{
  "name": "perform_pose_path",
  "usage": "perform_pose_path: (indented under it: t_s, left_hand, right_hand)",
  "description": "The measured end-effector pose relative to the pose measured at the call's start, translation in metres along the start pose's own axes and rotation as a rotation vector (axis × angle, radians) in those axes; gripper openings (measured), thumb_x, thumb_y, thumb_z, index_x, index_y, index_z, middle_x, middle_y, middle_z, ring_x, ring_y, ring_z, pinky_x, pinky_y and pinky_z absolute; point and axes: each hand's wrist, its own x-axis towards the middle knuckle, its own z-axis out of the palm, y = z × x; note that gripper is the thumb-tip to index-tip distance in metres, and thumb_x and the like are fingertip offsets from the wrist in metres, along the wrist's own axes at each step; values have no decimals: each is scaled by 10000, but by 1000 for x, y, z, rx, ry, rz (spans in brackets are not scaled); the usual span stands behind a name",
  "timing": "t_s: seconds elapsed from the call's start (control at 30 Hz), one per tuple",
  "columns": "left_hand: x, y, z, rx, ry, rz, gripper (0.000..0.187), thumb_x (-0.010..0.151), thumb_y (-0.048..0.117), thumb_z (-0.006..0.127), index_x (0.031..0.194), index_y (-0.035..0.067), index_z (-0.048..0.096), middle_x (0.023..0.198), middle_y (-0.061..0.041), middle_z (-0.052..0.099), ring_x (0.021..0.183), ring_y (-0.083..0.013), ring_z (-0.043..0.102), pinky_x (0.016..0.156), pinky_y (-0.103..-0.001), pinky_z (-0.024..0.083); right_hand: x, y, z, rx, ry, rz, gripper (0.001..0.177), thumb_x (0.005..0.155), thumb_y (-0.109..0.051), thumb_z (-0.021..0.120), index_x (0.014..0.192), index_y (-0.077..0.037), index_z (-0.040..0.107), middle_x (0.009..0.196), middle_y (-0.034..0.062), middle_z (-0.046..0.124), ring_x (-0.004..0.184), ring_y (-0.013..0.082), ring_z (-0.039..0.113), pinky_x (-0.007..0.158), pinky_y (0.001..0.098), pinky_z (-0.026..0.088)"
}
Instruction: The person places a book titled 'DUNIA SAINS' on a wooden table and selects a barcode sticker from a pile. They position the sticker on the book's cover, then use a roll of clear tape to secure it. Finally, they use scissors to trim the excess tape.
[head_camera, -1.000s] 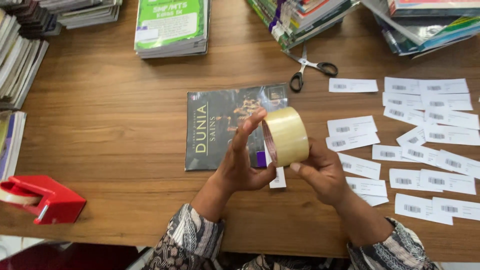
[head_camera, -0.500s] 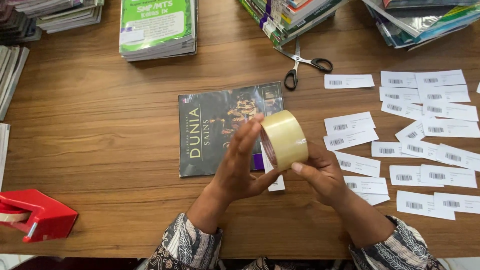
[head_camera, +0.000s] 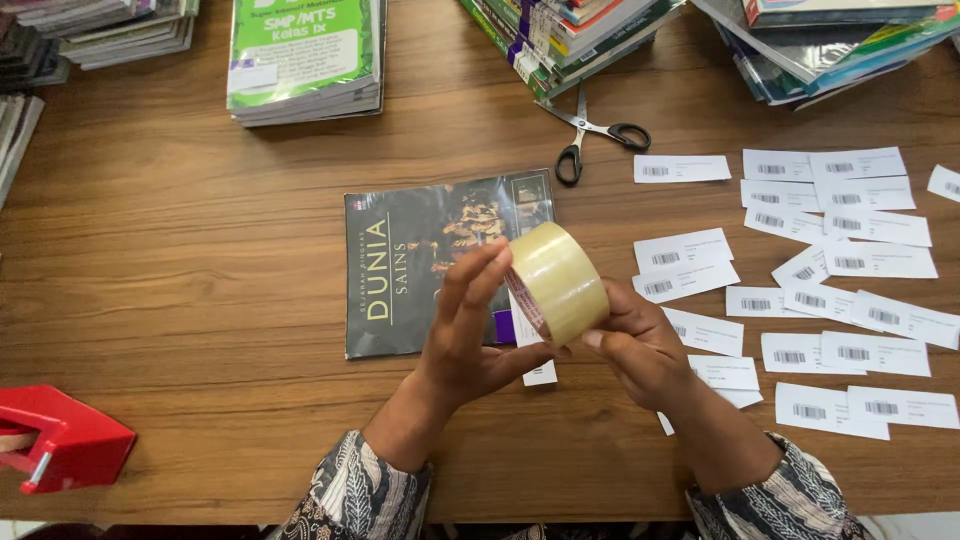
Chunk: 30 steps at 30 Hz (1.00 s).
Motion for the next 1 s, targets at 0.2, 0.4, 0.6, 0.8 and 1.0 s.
perform_pose_path:
  t_s: [0.2, 0.4, 0.6, 0.8, 1.0]
  left_hand:
    - [-6, 8, 0, -211, 17, -286, 1138, 578, 421, 1002, 1471, -44, 473, 1423, -200, 489, 1240, -328, 585, 902, -418, 623]
    - [-21, 0, 12, -543, 86, -601, 1124, 644, 397, 972, 1496, -72, 408, 1406, -190, 472, 1196, -333, 610, 817, -406, 666]
    - [-26, 0, 16, -606, -17, -672, 1042, 861, 521, 781, 1596, -12, 268, 1512, -247, 377, 1303, -378, 509, 1033, -547, 519]
    - [-14, -8, 3, -424, -81, -503, 1115, 707, 287, 950, 1595, 20, 331, 1475, -209, 504, 1339, -401, 560, 1051, -510, 532]
    - [-24, -17, 8, -556, 59, -759, 972, 684, 304, 948, 1474, -18, 482, 1283, -187, 574, 1103, -309, 673, 880, -442, 643]
  right_hand:
    - [-3, 2, -9, -46, -36, 20, 332, 890, 6, 557, 1188, 145, 599, 945, 223, 710, 866, 218, 685, 740, 417, 643]
    - [3, 13, -13, -248, -127, -102, 267, 853, 66, 589, 1100, 124, 672, 994, 217, 725, 906, 265, 686, 835, 456, 590]
    - [18, -6, -1, -378, -167, -121, 261, 889, 43, 573, 1119, 101, 680, 945, 172, 707, 861, 236, 666, 845, 415, 577]
    - [8, 2, 7, -255, -64, -11, 265, 917, 34, 545, 1162, 82, 634, 902, 119, 675, 848, 172, 601, 828, 388, 565]
    - [8, 9, -4, -315, -82, -20, 291, 919, 29, 569, 1199, 87, 619, 956, 124, 673, 882, 172, 594, 853, 380, 542]
